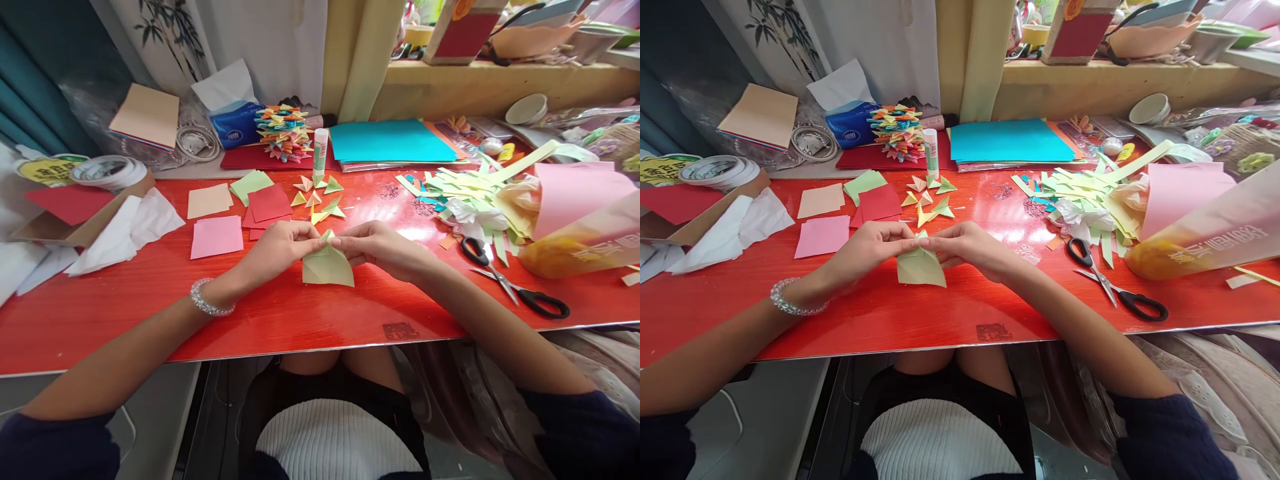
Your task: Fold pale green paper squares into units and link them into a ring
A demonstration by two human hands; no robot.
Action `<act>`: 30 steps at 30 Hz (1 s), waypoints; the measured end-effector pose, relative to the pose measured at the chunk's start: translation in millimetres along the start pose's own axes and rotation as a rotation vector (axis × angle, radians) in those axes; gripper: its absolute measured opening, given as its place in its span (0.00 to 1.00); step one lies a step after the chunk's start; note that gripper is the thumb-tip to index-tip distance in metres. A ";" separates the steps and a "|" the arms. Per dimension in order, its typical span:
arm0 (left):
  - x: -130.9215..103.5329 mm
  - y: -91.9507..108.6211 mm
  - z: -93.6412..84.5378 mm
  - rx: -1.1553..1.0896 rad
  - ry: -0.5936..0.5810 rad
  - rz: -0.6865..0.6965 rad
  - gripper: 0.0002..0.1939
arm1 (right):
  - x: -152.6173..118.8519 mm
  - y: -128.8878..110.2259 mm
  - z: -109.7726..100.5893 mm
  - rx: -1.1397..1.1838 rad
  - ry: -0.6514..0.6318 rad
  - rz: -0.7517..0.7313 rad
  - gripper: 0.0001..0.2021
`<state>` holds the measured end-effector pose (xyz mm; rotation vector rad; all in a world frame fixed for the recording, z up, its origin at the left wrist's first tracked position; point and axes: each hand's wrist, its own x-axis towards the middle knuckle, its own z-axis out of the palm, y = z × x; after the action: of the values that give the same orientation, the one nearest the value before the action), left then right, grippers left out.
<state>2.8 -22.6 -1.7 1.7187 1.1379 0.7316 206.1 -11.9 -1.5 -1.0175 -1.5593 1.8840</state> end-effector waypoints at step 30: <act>5.6 1.5 -10.7 0.112 -0.261 -0.084 0.15 | 4.5 3.3 -6.5 -0.218 0.007 0.104 0.13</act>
<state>-3.5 -13.7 3.9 1.7877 1.0772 0.3845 208.8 -5.4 -6.2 -1.2181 -1.7685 1.8038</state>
